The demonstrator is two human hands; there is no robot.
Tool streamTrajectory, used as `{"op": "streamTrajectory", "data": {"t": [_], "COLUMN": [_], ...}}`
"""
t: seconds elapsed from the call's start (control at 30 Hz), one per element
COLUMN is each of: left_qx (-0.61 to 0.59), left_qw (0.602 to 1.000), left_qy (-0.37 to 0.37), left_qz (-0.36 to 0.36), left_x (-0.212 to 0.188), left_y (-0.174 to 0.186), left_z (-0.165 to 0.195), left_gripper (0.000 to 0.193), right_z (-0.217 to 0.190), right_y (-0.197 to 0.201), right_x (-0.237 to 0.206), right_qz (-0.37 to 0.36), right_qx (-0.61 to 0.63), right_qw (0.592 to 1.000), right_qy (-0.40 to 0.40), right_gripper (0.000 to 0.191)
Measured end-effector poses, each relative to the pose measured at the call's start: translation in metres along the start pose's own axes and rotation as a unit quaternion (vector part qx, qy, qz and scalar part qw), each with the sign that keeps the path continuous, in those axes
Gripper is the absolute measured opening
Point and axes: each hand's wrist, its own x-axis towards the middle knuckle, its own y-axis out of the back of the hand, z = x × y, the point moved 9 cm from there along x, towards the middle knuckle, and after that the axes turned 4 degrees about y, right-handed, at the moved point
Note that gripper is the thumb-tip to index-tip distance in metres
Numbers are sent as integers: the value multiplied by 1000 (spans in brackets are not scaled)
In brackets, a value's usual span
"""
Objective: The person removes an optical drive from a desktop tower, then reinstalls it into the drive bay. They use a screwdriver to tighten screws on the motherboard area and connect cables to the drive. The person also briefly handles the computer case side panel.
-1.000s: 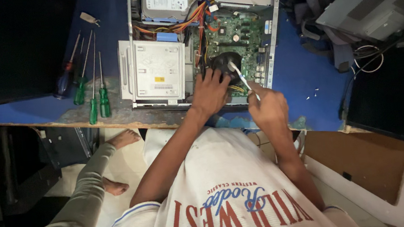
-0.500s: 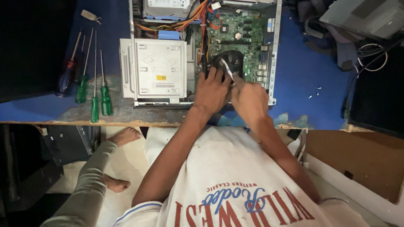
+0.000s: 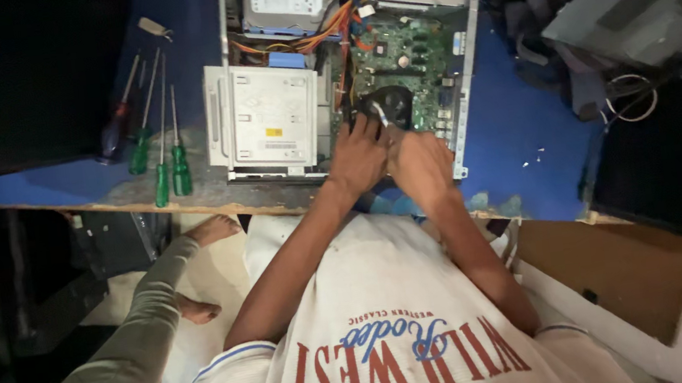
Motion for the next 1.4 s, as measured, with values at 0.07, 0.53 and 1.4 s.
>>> {"op": "streamTrajectory", "data": {"t": [0.07,0.53,1.4], "left_qx": [-3,-28,-48], "left_qw": [1000,999,998], "left_qy": [2,33,8], "left_qz": [-13,-28,-37], "left_x": [-2,-10,-8], "left_y": [-1,-3,-8], "left_z": [0,-4,0], "left_gripper": [45,55,49], "right_z": [1,51,28], "right_y": [0,60,-19], "right_x": [-1,-62,-19], "right_qz": [-2,121,76], "right_qx": [7,136,60], "right_qw": [1000,983,995], "right_qy": [5,-28,-19], "right_gripper": [28,33,38]}}
